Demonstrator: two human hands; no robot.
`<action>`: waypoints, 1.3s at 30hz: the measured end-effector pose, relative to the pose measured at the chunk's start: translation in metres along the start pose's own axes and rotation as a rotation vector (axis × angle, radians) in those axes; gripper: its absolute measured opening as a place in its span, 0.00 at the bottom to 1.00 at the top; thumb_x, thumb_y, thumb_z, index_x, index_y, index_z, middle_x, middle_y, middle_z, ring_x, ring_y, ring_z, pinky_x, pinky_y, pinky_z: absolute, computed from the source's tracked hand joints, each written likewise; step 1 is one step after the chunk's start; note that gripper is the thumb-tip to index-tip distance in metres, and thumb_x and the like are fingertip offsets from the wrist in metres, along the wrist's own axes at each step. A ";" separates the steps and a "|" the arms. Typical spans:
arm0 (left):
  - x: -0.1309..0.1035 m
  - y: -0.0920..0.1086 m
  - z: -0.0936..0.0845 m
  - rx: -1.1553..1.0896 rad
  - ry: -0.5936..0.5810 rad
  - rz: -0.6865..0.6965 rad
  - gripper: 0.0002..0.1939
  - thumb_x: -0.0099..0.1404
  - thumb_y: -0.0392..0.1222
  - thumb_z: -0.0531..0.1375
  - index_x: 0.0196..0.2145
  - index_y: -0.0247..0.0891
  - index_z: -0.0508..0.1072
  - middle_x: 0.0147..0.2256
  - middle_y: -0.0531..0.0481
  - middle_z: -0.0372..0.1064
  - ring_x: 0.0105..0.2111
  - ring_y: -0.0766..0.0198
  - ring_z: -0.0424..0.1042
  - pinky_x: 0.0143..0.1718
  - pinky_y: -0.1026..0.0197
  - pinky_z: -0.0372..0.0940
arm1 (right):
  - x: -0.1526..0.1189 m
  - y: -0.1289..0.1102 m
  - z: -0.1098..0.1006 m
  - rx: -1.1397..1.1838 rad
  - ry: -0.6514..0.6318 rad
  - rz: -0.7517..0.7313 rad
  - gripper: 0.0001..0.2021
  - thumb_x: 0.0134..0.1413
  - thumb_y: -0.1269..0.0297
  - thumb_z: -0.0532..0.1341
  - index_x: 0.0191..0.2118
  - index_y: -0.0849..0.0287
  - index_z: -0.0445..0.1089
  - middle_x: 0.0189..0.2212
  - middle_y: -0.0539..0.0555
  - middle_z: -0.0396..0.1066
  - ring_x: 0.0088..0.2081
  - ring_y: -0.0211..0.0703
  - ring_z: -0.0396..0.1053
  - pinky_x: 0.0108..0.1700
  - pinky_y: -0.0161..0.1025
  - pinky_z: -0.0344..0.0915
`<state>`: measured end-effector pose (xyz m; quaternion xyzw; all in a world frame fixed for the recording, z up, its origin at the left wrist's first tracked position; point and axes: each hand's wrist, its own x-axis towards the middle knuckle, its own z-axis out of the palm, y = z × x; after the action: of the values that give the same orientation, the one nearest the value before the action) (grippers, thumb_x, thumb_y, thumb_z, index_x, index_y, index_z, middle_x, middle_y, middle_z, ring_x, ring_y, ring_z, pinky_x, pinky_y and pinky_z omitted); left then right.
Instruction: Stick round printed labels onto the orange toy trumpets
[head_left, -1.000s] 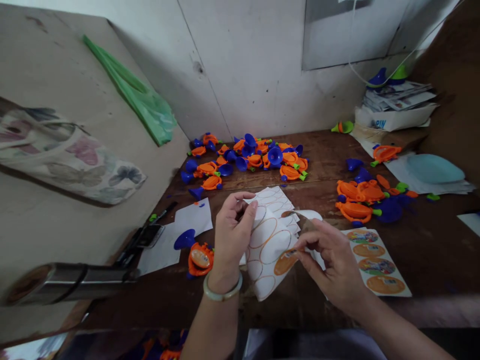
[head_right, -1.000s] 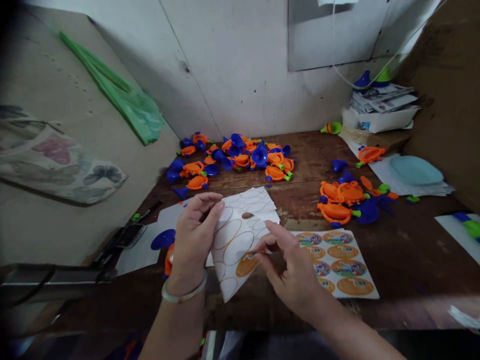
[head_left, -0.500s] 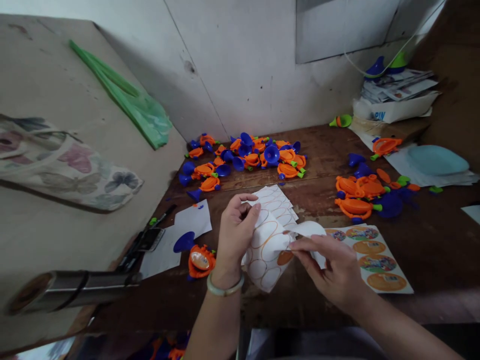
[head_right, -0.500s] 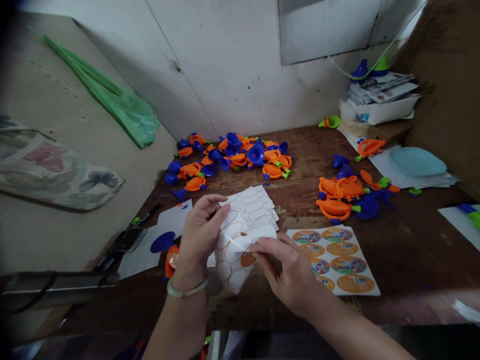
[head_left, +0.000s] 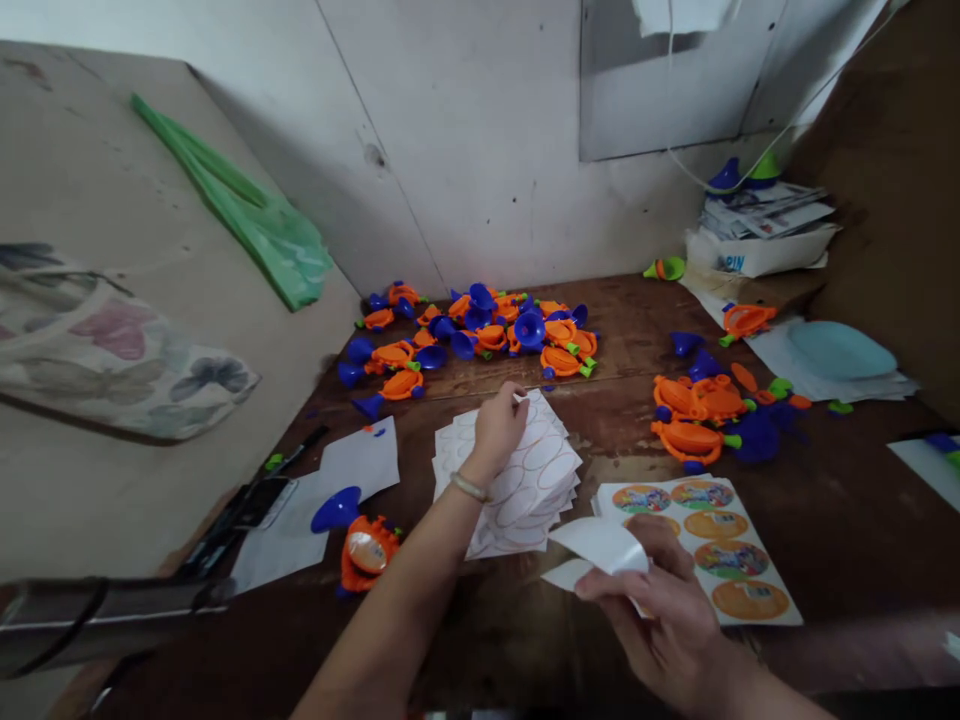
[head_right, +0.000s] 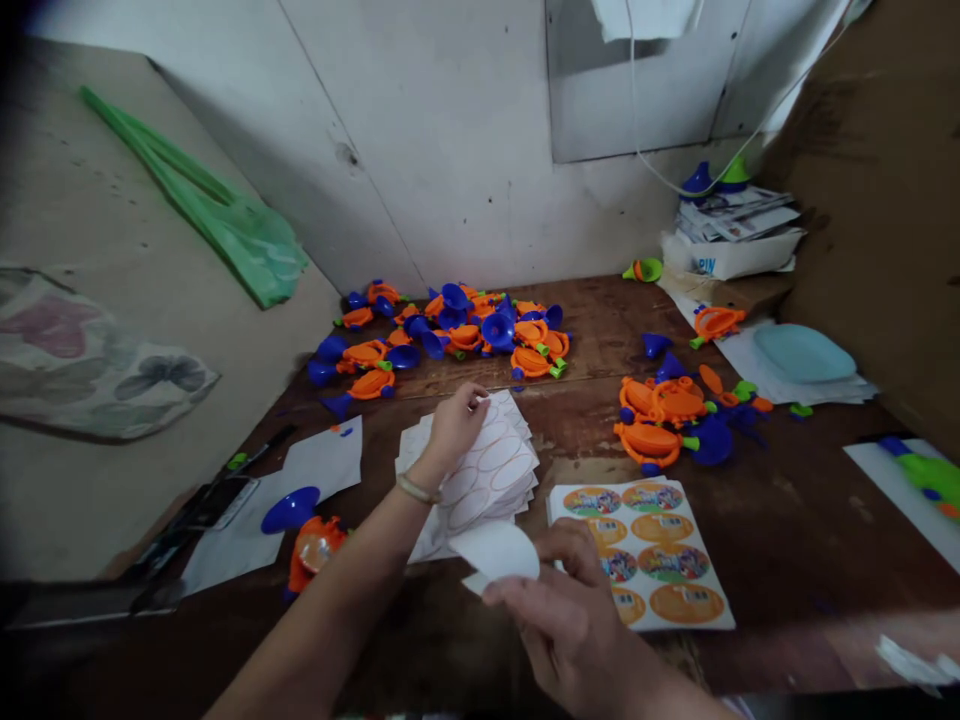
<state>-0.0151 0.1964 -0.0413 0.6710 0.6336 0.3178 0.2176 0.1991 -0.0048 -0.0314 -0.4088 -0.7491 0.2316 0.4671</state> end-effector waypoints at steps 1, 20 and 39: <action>0.008 0.000 0.010 0.064 -0.022 0.022 0.13 0.76 0.47 0.66 0.50 0.36 0.78 0.46 0.46 0.78 0.43 0.57 0.79 0.46 0.50 0.77 | 0.003 -0.001 -0.002 0.001 0.041 -0.033 0.18 0.66 0.74 0.65 0.49 0.38 0.79 0.31 0.47 0.83 0.37 0.49 0.81 0.45 0.48 0.80; -0.028 0.039 0.028 0.237 0.001 0.470 0.23 0.73 0.30 0.62 0.64 0.40 0.74 0.63 0.35 0.74 0.60 0.47 0.79 0.59 0.45 0.78 | 0.066 0.044 -0.033 0.226 0.482 0.343 0.40 0.72 0.53 0.65 0.79 0.41 0.42 0.77 0.64 0.57 0.74 0.60 0.63 0.69 0.69 0.68; -0.167 0.089 -0.006 -1.431 -0.051 -0.349 0.43 0.46 0.56 0.85 0.56 0.42 0.79 0.47 0.43 0.85 0.46 0.50 0.85 0.51 0.52 0.79 | 0.061 0.002 -0.013 0.174 -0.084 0.199 0.57 0.66 0.70 0.65 0.81 0.28 0.23 0.83 0.63 0.30 0.63 0.59 0.77 0.57 0.62 0.81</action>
<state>0.0446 0.0210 -0.0003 0.2614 0.3634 0.5985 0.6643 0.1976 0.0459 0.0045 -0.4288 -0.7008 0.3578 0.4438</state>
